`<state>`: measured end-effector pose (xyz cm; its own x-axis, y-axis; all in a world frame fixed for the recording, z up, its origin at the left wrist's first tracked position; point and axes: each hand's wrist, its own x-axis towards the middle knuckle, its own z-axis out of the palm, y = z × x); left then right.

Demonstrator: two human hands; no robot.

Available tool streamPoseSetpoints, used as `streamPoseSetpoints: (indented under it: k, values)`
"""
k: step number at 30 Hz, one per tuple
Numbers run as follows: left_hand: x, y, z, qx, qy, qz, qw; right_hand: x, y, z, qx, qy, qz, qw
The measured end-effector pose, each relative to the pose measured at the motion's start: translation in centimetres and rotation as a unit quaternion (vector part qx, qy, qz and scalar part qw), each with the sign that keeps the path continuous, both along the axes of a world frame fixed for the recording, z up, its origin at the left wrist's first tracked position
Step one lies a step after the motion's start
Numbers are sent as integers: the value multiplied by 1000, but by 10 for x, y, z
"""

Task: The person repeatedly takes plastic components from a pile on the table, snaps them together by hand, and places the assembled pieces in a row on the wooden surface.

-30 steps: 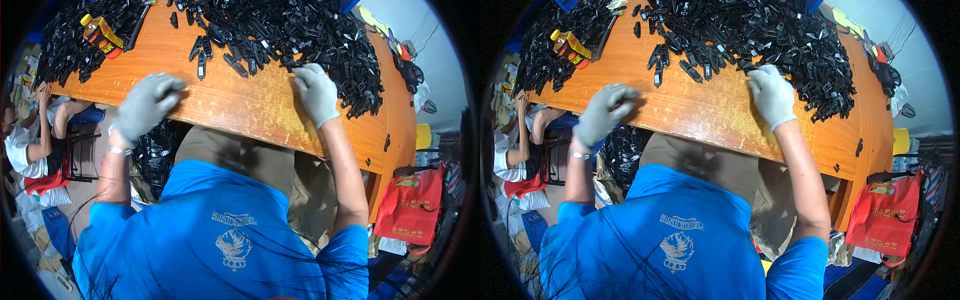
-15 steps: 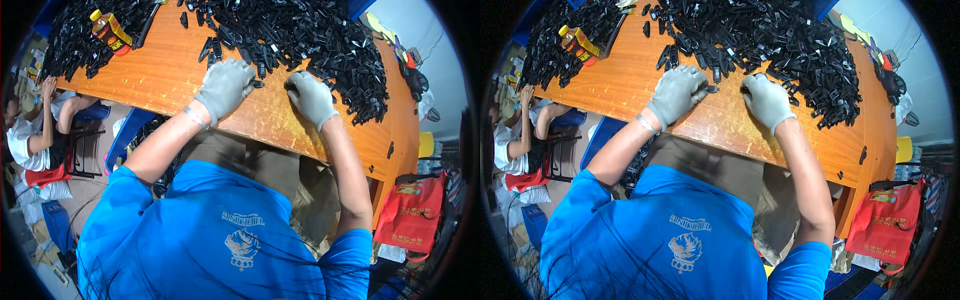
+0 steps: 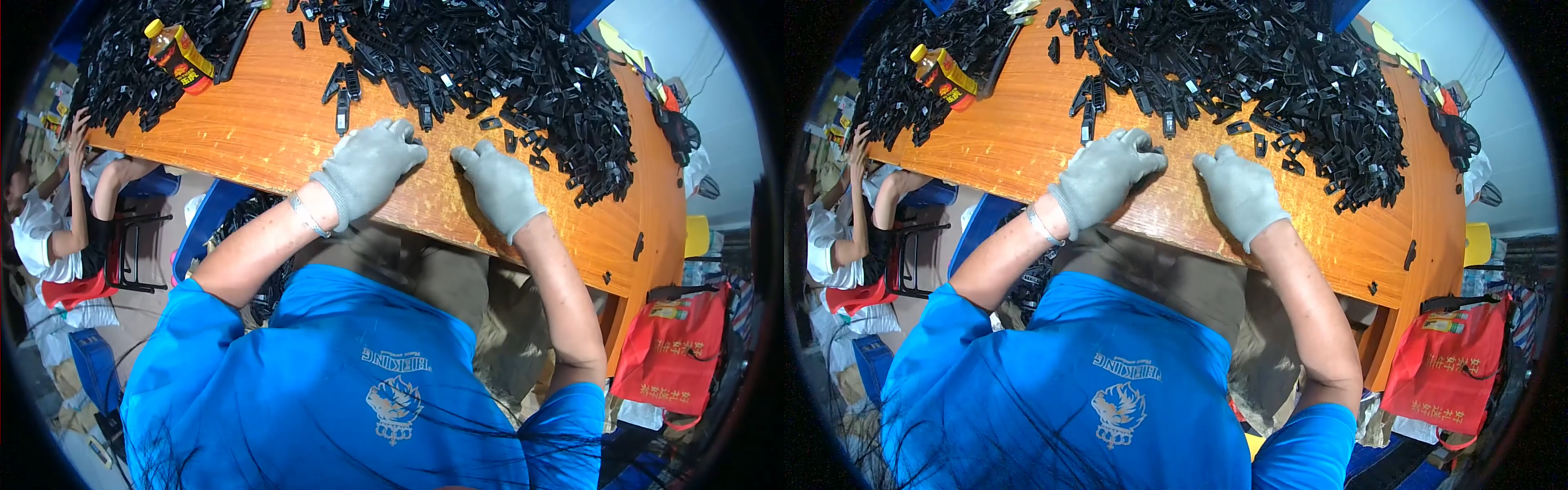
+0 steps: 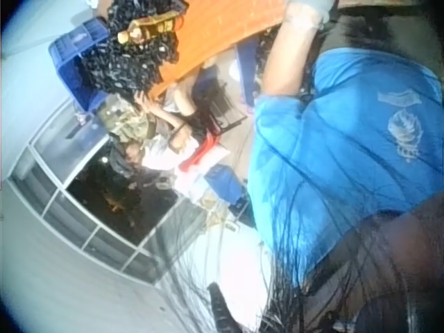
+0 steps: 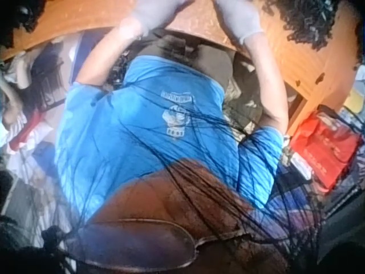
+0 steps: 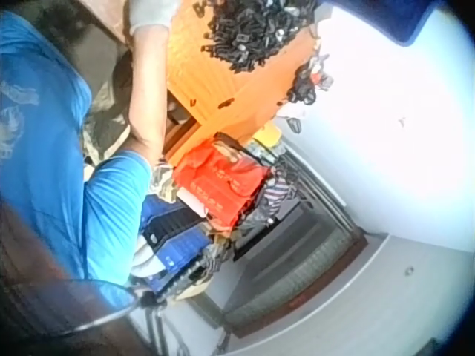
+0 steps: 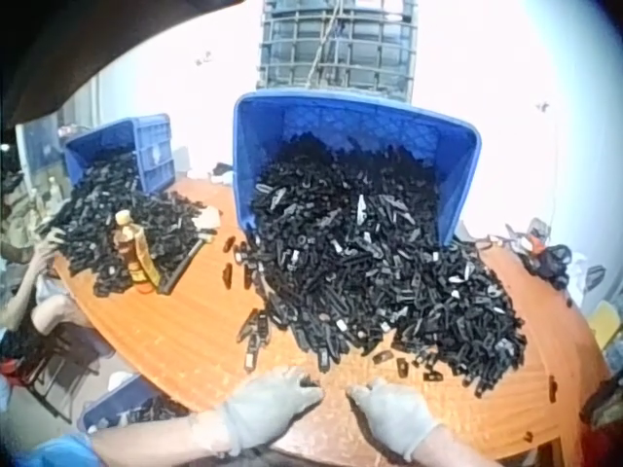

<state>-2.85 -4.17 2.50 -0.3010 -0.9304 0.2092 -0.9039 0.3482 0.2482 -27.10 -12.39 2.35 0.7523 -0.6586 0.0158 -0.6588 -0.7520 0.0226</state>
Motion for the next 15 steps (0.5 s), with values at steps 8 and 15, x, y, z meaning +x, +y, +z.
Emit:
streamPoseSetpoints:
  k: [8, 15]
  values:
    - [7, 11, -12, -7, 58, 46, 997, 13, 18, 1, 102, -194, -55, 974]
    - [14, 23, -31, -27, 137, 104, 985, 31, 26, -25, 120, -317, -8, 941]
